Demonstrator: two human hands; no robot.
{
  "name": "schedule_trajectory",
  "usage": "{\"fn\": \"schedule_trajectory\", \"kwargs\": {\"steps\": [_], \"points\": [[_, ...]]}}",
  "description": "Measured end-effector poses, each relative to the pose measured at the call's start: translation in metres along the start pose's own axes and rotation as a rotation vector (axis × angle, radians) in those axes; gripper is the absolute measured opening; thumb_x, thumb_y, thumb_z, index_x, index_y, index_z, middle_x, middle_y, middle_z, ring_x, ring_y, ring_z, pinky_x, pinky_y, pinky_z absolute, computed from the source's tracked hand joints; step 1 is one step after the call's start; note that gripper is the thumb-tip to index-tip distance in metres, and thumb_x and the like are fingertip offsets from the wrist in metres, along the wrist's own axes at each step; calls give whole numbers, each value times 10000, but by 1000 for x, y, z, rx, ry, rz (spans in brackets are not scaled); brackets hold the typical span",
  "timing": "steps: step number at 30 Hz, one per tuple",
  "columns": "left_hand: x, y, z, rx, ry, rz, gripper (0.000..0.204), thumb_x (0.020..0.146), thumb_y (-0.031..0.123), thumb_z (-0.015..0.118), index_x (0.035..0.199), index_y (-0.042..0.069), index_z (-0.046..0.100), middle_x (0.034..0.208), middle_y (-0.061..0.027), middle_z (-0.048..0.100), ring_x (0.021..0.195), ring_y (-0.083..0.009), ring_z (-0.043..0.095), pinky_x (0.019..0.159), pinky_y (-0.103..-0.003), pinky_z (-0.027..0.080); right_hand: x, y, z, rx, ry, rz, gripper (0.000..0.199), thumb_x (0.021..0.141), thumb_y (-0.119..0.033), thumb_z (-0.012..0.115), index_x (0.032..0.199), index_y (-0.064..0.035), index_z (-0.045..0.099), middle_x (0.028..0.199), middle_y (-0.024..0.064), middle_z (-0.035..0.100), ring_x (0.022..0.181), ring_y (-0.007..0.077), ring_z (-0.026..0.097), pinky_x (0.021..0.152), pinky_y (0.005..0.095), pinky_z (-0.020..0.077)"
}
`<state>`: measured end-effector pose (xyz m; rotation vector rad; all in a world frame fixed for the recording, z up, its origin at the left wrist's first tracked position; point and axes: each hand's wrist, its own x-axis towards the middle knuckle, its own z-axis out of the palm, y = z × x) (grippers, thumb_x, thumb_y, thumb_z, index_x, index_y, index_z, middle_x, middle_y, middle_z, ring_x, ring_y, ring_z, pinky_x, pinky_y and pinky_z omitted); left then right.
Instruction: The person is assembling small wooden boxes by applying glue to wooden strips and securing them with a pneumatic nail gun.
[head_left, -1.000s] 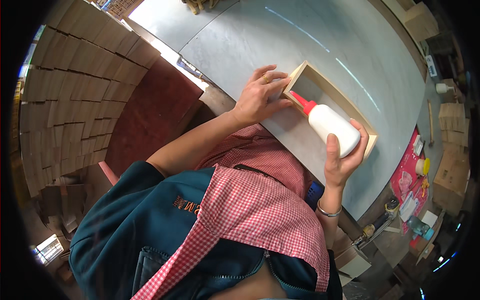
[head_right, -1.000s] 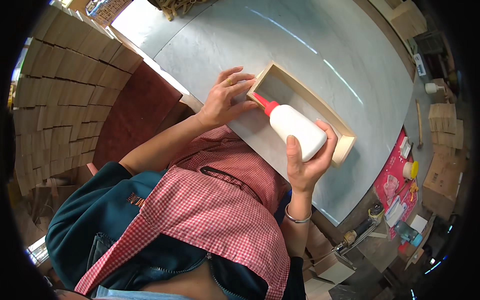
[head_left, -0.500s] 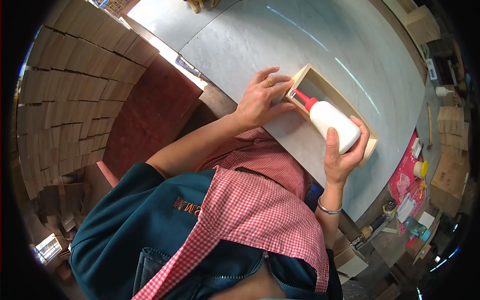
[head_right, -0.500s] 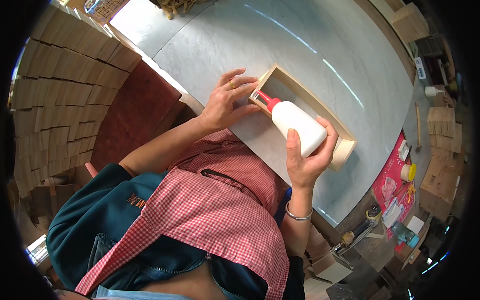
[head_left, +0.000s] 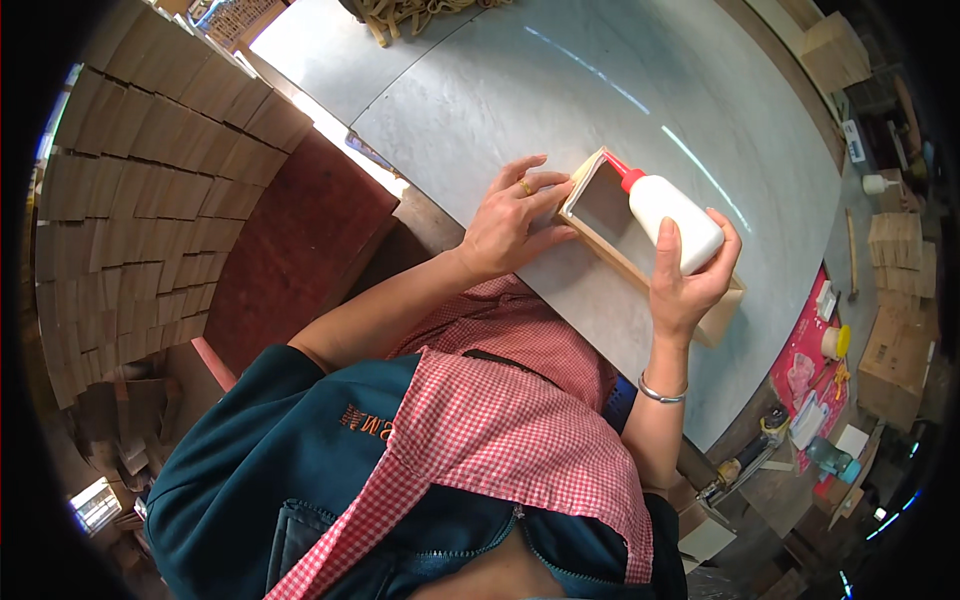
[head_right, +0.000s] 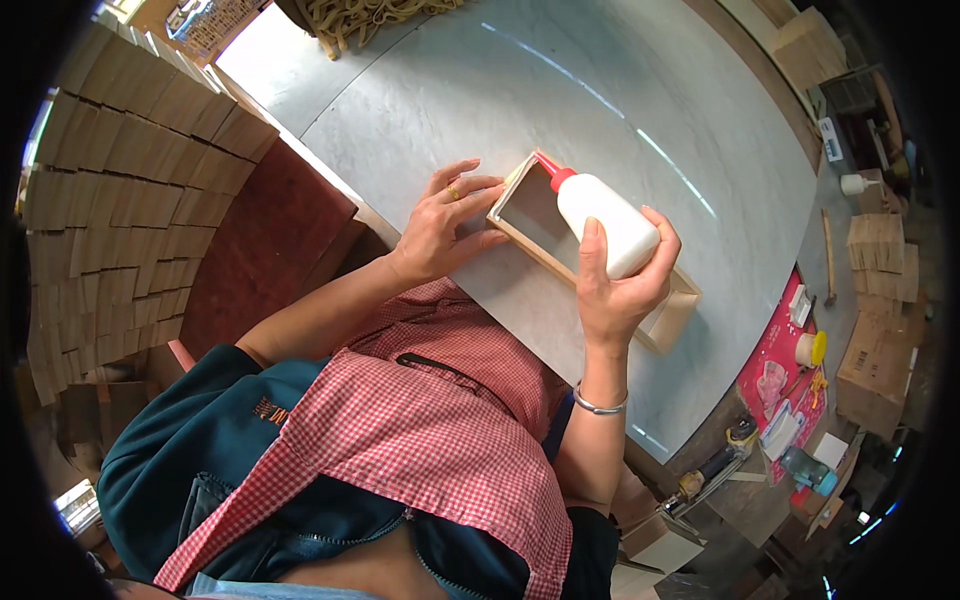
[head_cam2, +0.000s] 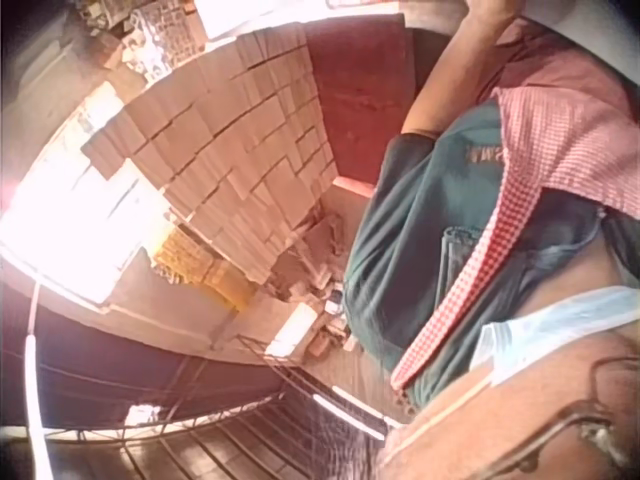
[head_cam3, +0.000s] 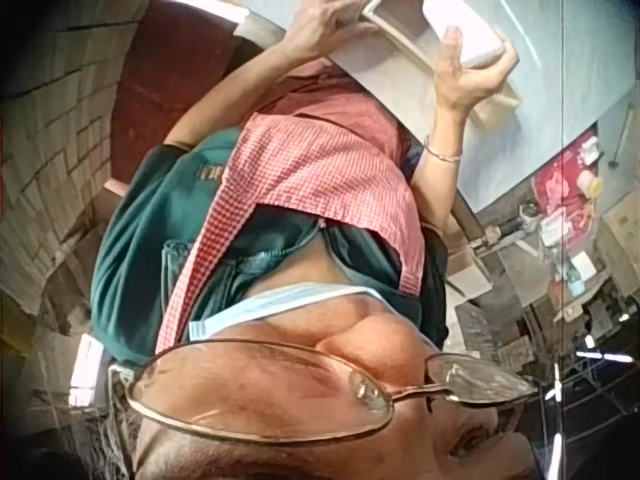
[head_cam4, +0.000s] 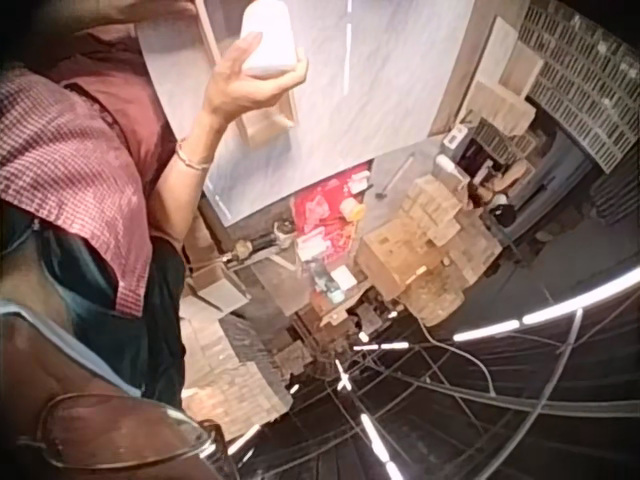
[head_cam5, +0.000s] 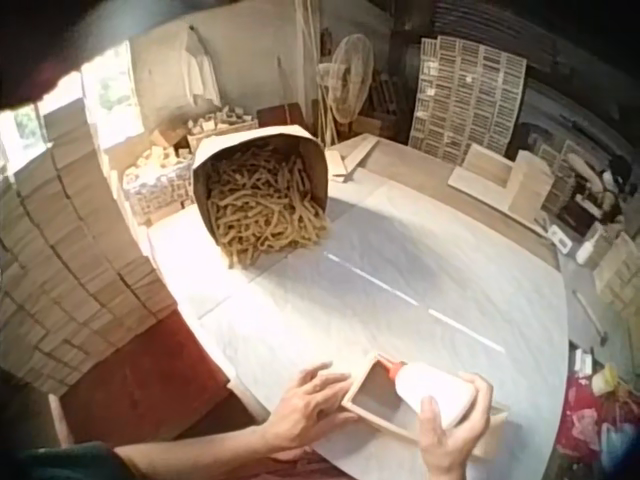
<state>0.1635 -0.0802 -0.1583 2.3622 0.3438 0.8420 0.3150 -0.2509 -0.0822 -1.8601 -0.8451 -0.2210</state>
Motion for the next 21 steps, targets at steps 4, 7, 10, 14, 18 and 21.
{"fn": "schedule_trajectory", "kwargs": {"steps": [4,7,10,14,18,21], "points": [[1,1,-1,1,-11,-6,522,820,276,822,1291,98,686,1319,-61,656,1358,-364,479,1158,-465,404,4,0,-2,-26,18,3,495,888,-319,766,1225,-32,546,1051,133,651,830,251,642,700,351,543],[1,2,-2,-17,-30,-14,550,808,227,834,1318,94,676,1348,-70,646,1379,-369,447,1155,-478,403,2,2,-11,-51,35,28,489,888,-318,767,1219,-32,548,1045,133,654,825,254,640,703,354,542],[1,2,-2,-28,-42,-19,562,806,210,836,1330,93,671,1359,-73,642,1388,-370,433,1153,-482,403,0,4,-24,-79,50,48,484,889,-317,767,1214,-32,550,1045,133,654,827,255,638,707,355,542],[1,2,-2,-43,-55,-29,567,811,209,833,1340,93,668,1362,-74,640,1394,-367,425,1152,-483,403,-4,8,-44,-138,75,79,474,891,-315,767,1206,-30,556,1052,134,653,838,256,634,715,356,541],[3,4,-3,-10,-44,-21,515,831,255,815,1301,91,684,1335,-81,648,1367,-363,458,1151,-467,401,-10,14,-66,-180,118,103,463,892,-308,770,1195,-27,563,1047,134,653,851,257,633,726,358,538],[3,5,-4,-22,-55,-20,531,831,229,816,1326,97,676,1350,-83,646,1380,-364,441,1150,-476,403,-15,18,-84,-197,145,132,458,893,-305,771,1193,-26,566,1042,131,653,850,256,632,727,358,537]]}}
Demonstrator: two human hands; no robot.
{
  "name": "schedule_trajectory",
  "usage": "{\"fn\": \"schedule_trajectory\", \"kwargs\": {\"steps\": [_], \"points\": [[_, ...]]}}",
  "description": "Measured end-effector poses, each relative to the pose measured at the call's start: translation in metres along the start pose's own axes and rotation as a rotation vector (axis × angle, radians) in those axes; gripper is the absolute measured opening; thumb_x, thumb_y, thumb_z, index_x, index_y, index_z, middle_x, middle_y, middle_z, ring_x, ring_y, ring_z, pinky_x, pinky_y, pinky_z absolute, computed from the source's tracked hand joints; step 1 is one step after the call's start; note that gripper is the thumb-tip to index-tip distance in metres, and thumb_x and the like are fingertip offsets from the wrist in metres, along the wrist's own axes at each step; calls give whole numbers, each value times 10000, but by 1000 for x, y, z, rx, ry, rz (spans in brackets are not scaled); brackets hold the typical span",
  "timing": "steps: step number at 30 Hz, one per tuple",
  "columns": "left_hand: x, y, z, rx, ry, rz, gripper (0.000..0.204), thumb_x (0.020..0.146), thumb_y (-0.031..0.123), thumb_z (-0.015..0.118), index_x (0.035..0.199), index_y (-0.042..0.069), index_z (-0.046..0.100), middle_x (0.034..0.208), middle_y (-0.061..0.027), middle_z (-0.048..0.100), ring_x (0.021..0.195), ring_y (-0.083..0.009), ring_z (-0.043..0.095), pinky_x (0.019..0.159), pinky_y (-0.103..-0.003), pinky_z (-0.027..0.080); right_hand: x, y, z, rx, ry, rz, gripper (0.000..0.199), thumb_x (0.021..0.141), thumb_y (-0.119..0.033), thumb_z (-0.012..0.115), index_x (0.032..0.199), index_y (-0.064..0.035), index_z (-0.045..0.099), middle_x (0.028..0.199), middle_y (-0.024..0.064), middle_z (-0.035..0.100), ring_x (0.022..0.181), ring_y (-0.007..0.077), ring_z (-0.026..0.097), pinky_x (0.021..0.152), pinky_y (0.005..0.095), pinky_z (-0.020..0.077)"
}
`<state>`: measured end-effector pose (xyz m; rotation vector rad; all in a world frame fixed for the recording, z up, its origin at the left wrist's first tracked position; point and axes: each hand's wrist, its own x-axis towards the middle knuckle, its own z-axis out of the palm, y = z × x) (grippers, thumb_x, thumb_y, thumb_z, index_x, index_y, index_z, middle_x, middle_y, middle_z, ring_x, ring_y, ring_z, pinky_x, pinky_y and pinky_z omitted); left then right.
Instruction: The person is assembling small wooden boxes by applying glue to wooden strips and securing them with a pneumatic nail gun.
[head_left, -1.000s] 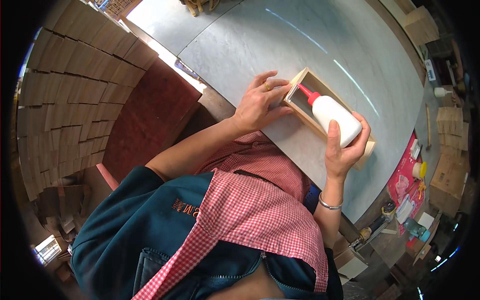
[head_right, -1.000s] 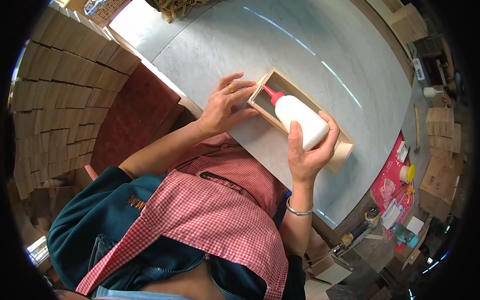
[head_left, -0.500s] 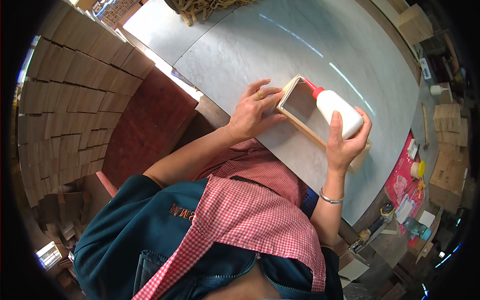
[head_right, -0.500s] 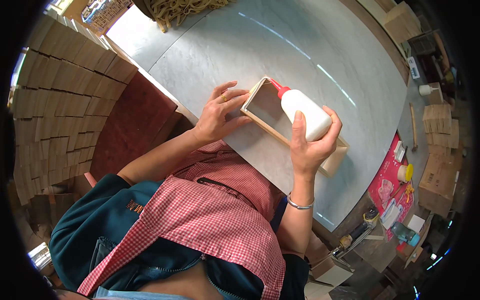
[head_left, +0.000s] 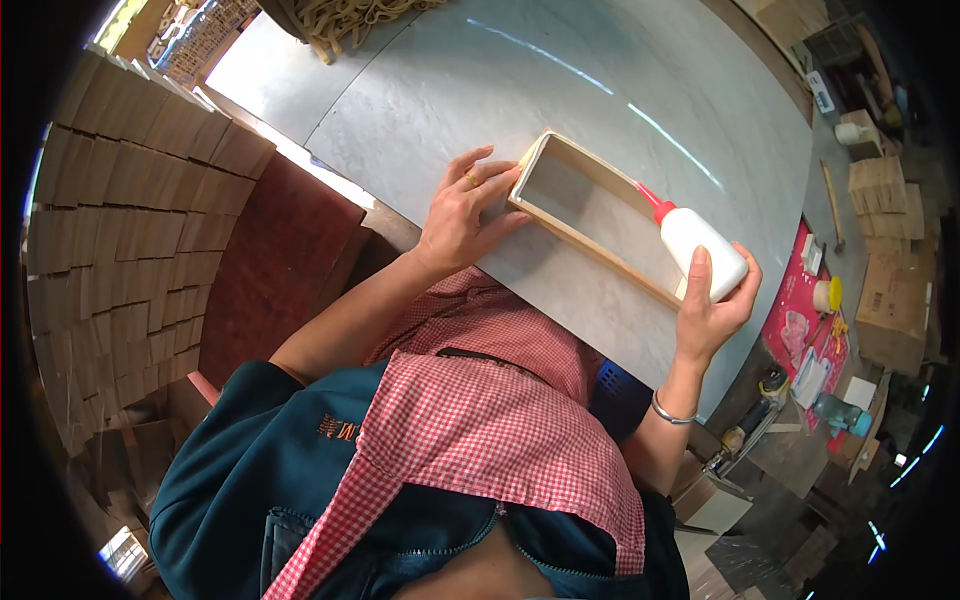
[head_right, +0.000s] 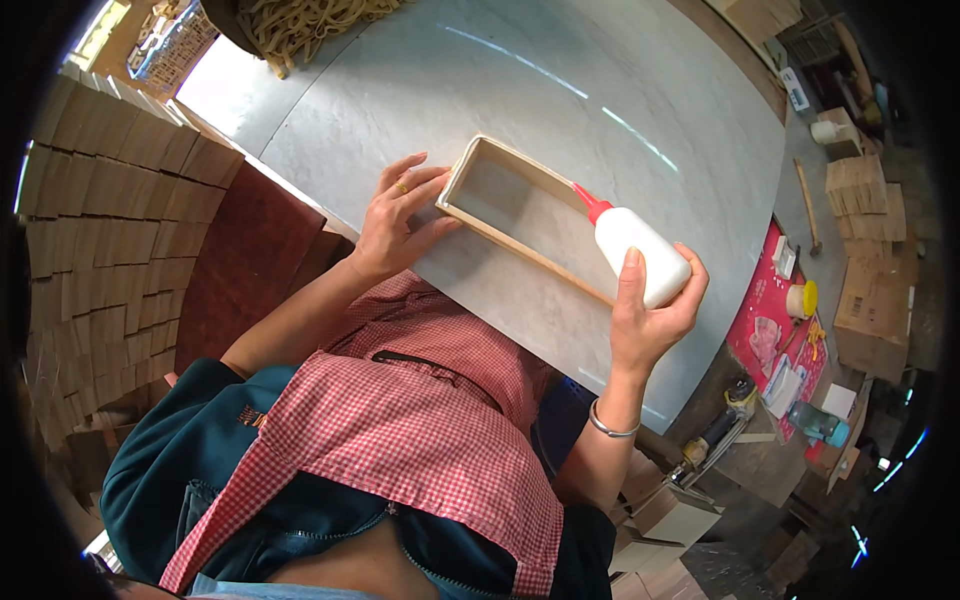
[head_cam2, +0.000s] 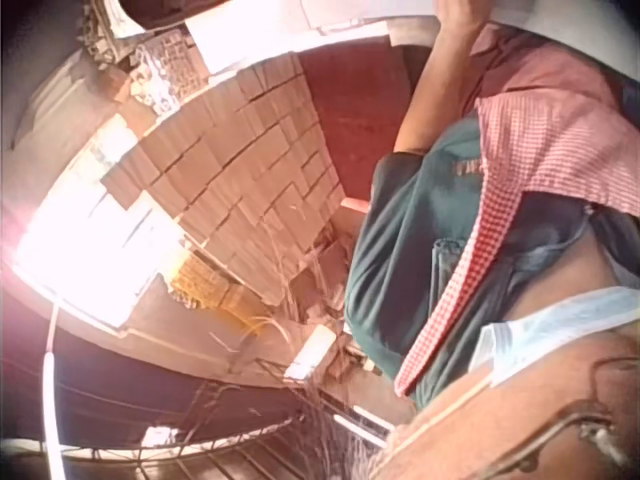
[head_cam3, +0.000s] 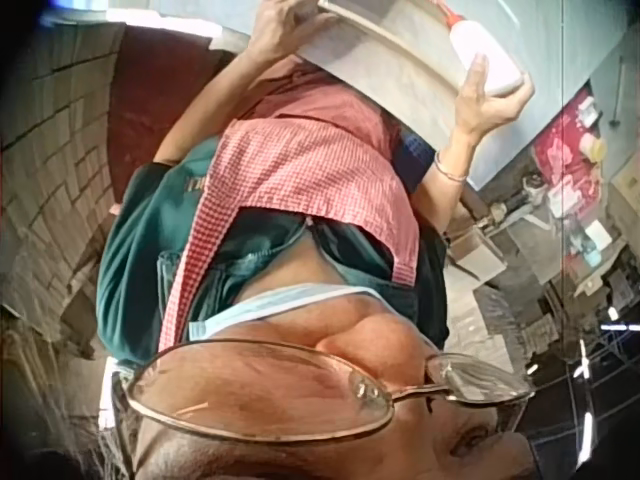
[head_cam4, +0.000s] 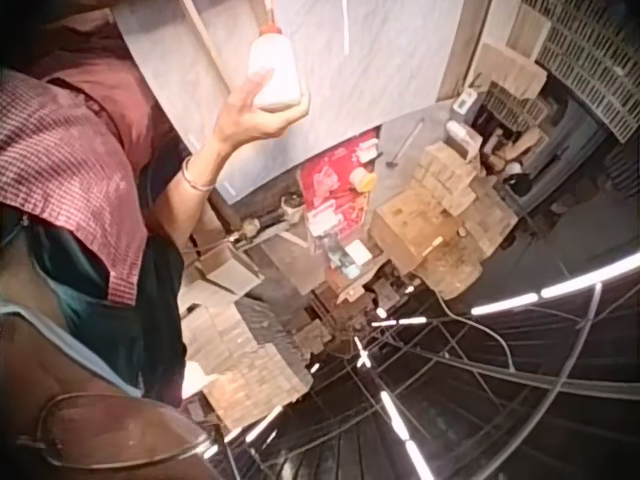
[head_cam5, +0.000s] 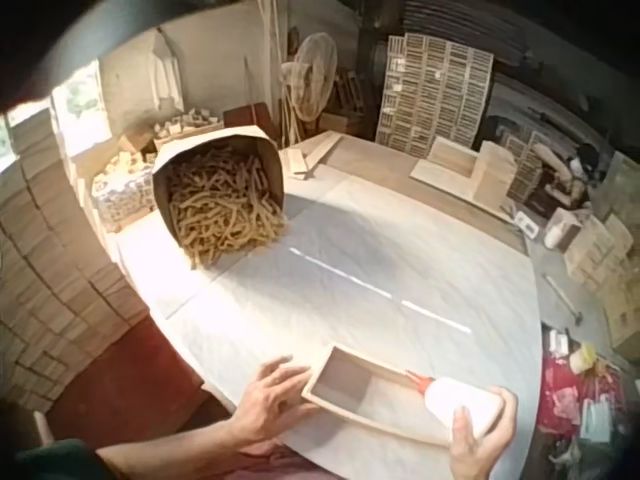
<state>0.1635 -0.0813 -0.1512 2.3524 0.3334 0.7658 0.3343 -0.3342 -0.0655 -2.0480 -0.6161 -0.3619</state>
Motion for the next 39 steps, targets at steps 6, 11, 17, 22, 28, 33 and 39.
{"fn": "schedule_trajectory", "kwargs": {"steps": [6,11,17,22,28,33,39], "points": [[-1,-3,2,15,14,12,528,828,225,823,1320,98,680,1340,-87,652,1367,-368,448,1142,-472,413,-4,20,-33,-61,62,40,445,895,-296,772,1187,-24,576,1045,136,659,855,262,635,732,367,539],[-2,-5,3,32,28,29,525,824,220,828,1315,101,684,1337,-86,657,1360,-364,455,1133,-466,425,-9,35,-61,-149,99,89,432,919,-303,758,1195,-13,596,1095,162,669,921,280,647,774,374,550],[-2,-3,3,45,21,2,524,820,201,831,1314,106,685,1342,-81,659,1359,-357,459,1124,-464,437,-11,45,-83,-176,158,105,422,905,-273,768,1192,-19,593,1080,166,678,879,278,646,759,379,550],[-2,-4,4,51,19,8,516,822,191,829,1312,109,687,1333,-74,666,1362,-355,462,1117,-461,445,-14,50,-91,-164,189,138,412,908,-265,764,1193,-21,593,1076,164,679,884,276,647,764,375,550],[-3,-4,6,48,36,24,517,820,187,831,1311,110,687,1322,-67,672,1366,-357,462,1117,-461,446,-23,46,-100,-181,174,157,410,907,-260,764,1193,-20,594,1075,164,678,888,274,648,765,374,550],[-4,-7,7,59,20,10,516,824,193,827,1313,109,686,1325,-63,670,1371,-357,458,1122,-462,444,-43,38,-114,-198,149,178,424,926,-286,748,1212,-7,608,1106,174,671,929,280,649,804,375,552],[-3,-8,6,64,23,10,511,833,211,819,1317,115,686,1330,-63,667,1365,-355,461,1126,-465,441,-70,21,-125,-174,153,228,414,903,-251,753,1203,-13,594,1075,170,666,869,278,647,738,372,550]]}}
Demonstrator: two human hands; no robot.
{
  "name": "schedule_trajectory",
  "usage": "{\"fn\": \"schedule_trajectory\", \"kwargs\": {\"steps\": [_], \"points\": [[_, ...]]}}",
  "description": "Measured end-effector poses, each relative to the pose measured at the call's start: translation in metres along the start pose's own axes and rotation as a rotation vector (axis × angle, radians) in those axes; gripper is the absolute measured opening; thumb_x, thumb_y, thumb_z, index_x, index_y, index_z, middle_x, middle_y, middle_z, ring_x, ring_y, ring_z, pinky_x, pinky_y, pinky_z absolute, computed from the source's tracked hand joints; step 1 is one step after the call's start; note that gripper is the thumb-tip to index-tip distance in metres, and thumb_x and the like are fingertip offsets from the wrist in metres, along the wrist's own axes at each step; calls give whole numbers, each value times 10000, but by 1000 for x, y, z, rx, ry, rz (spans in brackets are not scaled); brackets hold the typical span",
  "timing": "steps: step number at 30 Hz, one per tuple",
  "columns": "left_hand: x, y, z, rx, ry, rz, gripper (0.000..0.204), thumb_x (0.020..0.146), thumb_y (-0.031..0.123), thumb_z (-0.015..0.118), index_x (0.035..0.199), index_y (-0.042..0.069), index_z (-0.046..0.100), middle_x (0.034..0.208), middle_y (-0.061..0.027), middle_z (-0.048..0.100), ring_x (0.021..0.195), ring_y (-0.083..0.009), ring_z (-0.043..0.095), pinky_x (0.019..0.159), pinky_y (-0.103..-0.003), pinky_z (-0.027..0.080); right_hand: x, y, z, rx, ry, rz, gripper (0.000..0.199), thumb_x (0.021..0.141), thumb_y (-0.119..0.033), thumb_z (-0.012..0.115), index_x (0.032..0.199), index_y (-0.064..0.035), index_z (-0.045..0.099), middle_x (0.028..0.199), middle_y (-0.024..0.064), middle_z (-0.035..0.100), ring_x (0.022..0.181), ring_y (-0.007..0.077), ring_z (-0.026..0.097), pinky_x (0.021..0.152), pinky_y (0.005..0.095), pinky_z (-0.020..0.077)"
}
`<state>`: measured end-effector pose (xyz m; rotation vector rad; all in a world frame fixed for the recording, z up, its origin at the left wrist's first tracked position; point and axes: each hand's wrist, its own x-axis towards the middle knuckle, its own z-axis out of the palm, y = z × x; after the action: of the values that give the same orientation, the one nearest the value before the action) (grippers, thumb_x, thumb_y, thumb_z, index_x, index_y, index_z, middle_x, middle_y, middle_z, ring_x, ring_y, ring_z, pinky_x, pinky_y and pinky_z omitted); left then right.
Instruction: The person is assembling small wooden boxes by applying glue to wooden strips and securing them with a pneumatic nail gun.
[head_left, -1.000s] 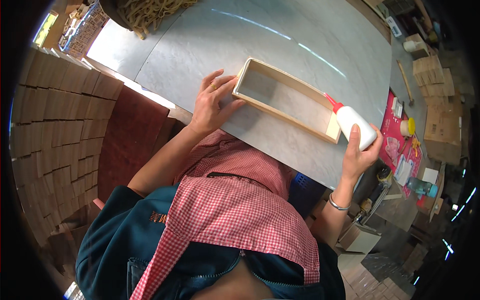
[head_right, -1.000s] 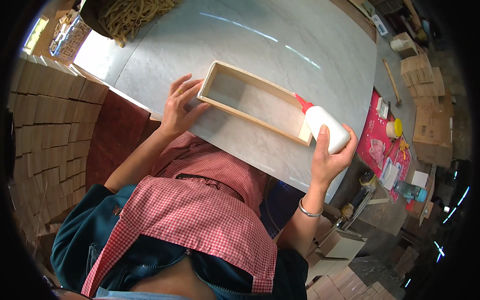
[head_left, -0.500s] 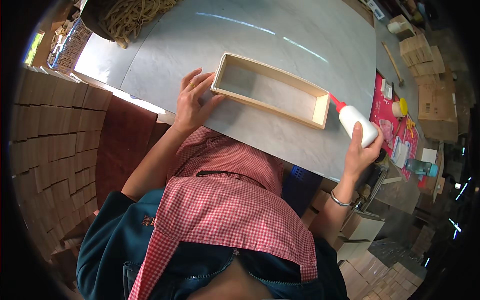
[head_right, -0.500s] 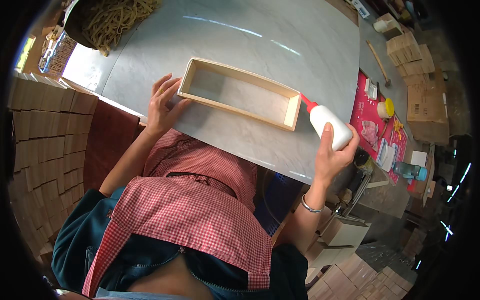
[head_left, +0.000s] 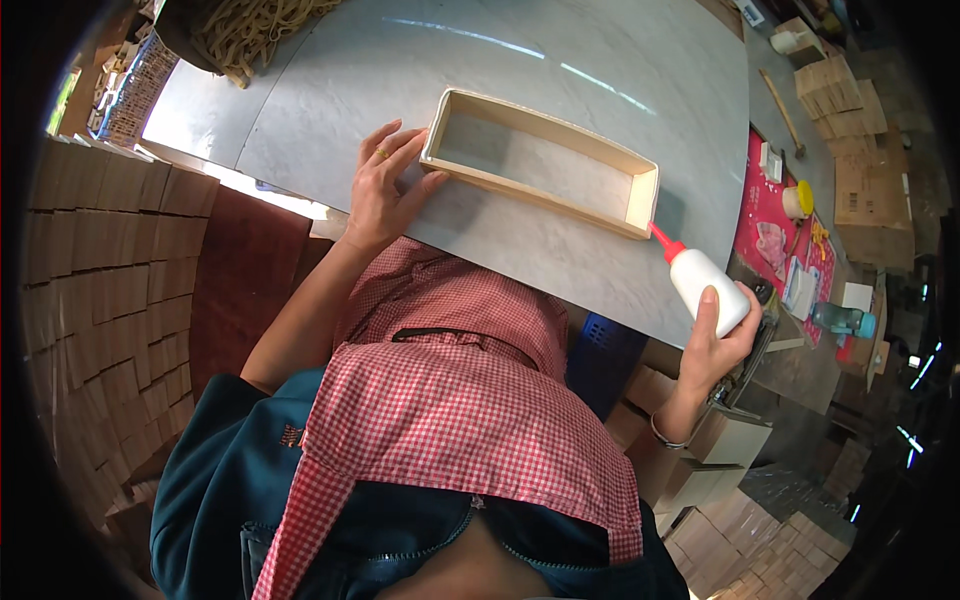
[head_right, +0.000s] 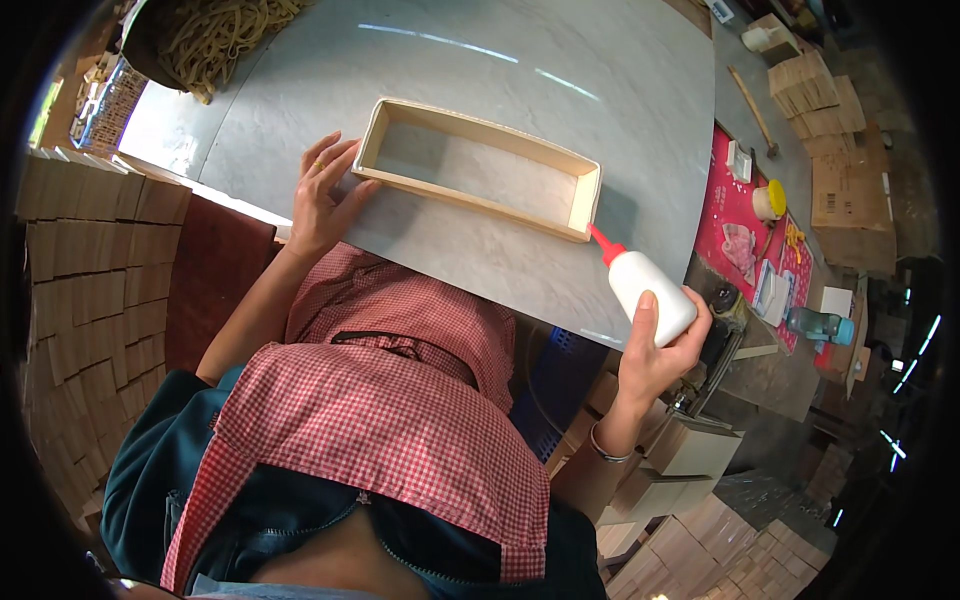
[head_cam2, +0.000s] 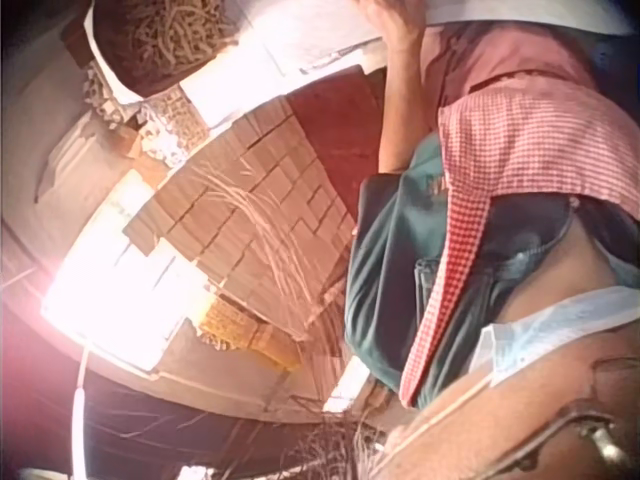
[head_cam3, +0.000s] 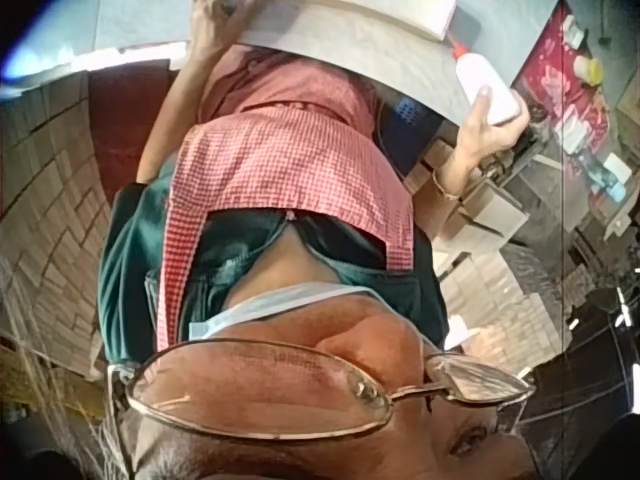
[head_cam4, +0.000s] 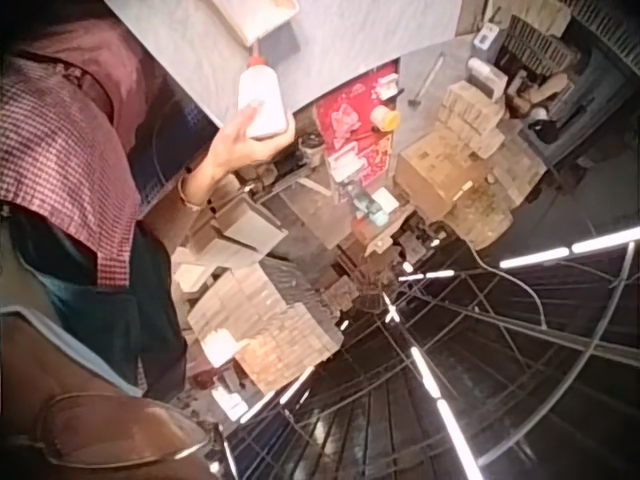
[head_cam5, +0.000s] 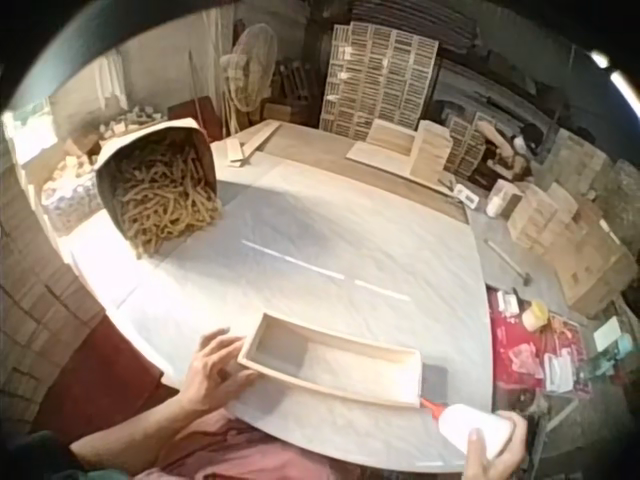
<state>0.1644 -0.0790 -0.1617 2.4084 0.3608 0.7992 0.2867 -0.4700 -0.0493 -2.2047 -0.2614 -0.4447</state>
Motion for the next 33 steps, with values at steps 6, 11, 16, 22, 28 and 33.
{"fn": "schedule_trajectory", "kwargs": {"steps": [6,11,16,22,28,33], "points": [[1,1,-5,20,17,-12,511,837,230,813,1320,125,684,1335,-65,663,1355,-356,462,1121,-465,441,-17,-32,16,171,-110,161,439,926,-280,711,1246,-14,571,1083,171,649,854,256,637,656,314,526],[2,2,1,-22,29,17,530,835,271,815,1329,137,675,1318,-63,660,1345,-354,467,1127,-454,422,-43,-71,84,399,-281,123,465,943,-306,673,1288,-22,545,1067,162,636,799,215,632,597,258,501],[0,4,-3,-43,27,26,528,836,280,811,1322,123,676,1293,-61,664,1335,-350,476,1125,-448,418,-47,-100,133,462,-383,-33,459,933,-297,701,1270,-28,544,1087,170,635,807,228,637,635,296,531],[1,2,-5,-57,32,36,526,835,281,810,1316,114,676,1286,-62,664,1325,-351,483,1124,-448,417,-44,-106,143,425,-396,-119,451,921,-284,726,1252,-34,550,1110,175,636,842,252,643,681,331,553],[1,1,-4,-40,37,43,531,832,280,811,1318,112,676,1280,-67,668,1321,-354,487,1123,-447,419,-37,-95,123,310,-342,-146,436,921,-275,726,1238,-25,561,1120,173,640,872,270,644,703,343,558],[2,1,-4,-45,31,58,526,837,281,811,1317,109,679,1288,-69,672,1326,-357,484,1119,-450,424,-32,-77,96,233,-254,-141,426,923,-267,724,1230,-15,571,1122,165,638,894,266,640,688,333,555]]}}
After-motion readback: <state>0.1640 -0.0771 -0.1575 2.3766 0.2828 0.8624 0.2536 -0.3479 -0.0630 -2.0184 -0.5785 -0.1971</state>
